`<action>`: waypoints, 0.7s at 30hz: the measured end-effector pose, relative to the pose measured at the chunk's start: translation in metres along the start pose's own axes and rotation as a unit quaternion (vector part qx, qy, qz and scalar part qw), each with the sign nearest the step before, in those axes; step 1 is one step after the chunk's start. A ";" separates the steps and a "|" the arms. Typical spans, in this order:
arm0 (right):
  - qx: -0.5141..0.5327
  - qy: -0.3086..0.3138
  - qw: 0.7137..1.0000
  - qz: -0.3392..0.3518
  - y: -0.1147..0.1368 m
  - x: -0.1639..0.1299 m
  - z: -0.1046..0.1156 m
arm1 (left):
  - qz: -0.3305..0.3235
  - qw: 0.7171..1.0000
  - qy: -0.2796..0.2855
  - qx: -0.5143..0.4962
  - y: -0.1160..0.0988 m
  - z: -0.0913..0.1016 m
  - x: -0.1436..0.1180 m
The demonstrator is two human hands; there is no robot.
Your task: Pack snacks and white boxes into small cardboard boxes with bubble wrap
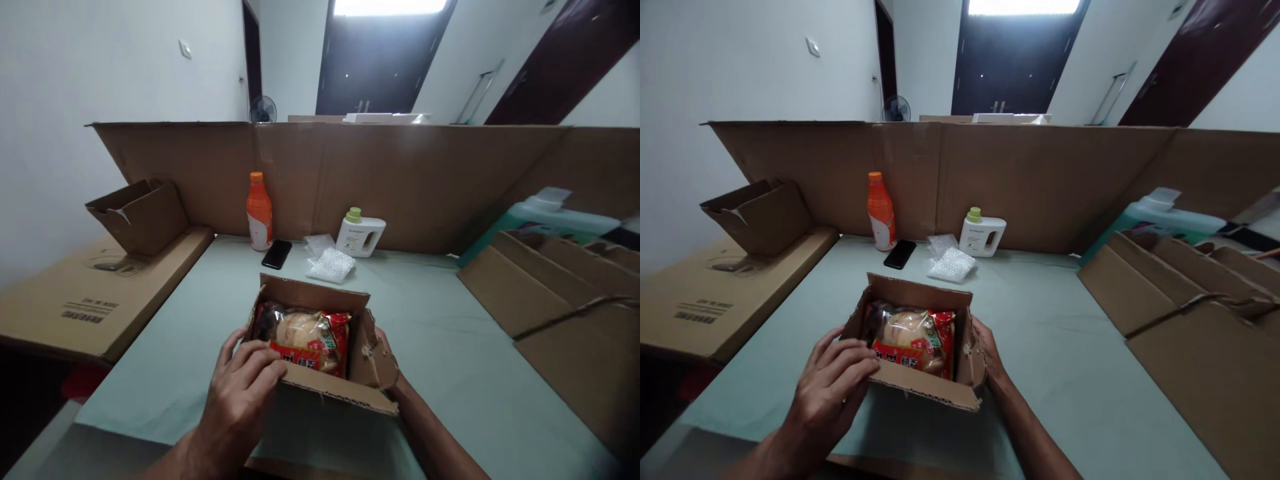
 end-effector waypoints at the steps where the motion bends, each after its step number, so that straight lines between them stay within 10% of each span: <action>1: 0.014 -0.001 1.000 -0.022 0.001 -0.005 0.010 | 0.002 0.999 -0.032 -0.003 -0.004 0.003 -0.002; 5: 0.060 -0.020 0.994 -0.085 0.001 -0.013 0.030 | 0.125 0.978 -0.166 -0.032 0.031 0.018 -0.034; 11: 0.023 0.022 0.998 -0.051 -0.004 0.004 0.008 | 0.465 0.866 0.060 -0.172 0.112 -0.079 -0.118; 17: -0.072 -0.103 0.992 -0.018 -0.022 0.122 0.026 | 0.533 0.841 0.061 -0.074 0.114 -0.097 -0.166; 21: -0.109 -0.102 0.989 0.016 -0.023 0.189 -0.008 | 0.523 0.847 0.093 -0.024 0.109 -0.095 -0.173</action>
Point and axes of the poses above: each hand's wrist, its own x-axis towards the middle knuckle, its own z-axis out of the back of the hand, y = z × x, the point moved 9 cm from there along x, towards the middle knuckle, and after that the axes turned 14 degrees about -y, right-handed, at the moved point
